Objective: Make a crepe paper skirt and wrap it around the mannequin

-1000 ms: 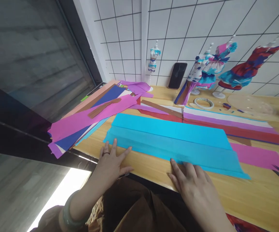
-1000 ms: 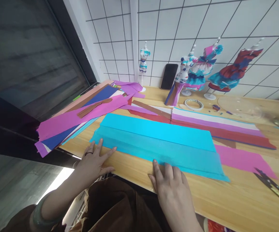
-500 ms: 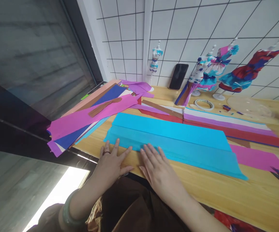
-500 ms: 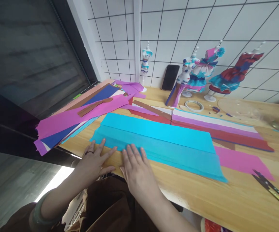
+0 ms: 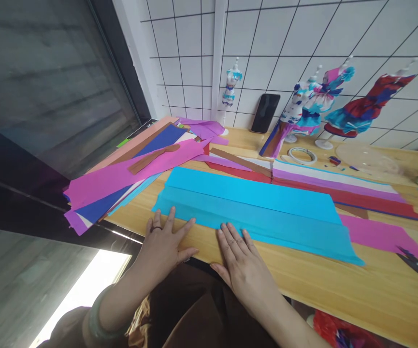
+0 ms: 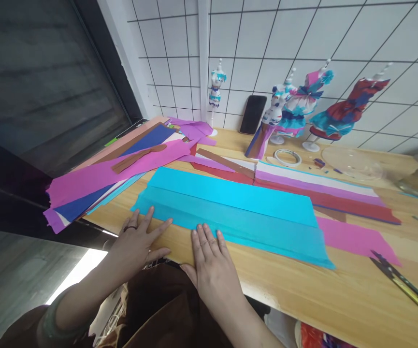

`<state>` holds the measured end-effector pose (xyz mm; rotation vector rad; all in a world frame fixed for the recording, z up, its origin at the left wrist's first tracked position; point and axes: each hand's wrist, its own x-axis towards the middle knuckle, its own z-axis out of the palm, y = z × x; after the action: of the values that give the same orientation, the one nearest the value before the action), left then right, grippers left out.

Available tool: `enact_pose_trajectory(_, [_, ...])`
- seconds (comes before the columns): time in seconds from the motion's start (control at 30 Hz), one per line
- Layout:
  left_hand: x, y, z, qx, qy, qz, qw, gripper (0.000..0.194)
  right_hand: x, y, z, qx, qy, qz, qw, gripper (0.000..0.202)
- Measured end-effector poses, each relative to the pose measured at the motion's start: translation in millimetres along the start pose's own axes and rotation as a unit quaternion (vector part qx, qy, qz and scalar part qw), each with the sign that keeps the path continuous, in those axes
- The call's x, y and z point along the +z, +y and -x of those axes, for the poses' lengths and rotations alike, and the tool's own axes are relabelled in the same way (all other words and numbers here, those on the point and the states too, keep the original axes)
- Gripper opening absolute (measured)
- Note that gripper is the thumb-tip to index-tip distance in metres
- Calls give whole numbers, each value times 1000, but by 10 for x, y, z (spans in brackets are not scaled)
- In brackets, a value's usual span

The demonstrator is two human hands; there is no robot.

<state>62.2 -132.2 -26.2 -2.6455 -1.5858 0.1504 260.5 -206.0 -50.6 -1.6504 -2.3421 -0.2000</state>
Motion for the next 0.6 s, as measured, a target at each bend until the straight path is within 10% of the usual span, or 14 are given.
enact_pose_trajectory(0.6, [-6,-10,4,-1,-12,10,1000,67,-97,298,418,20,47,65,997,57])
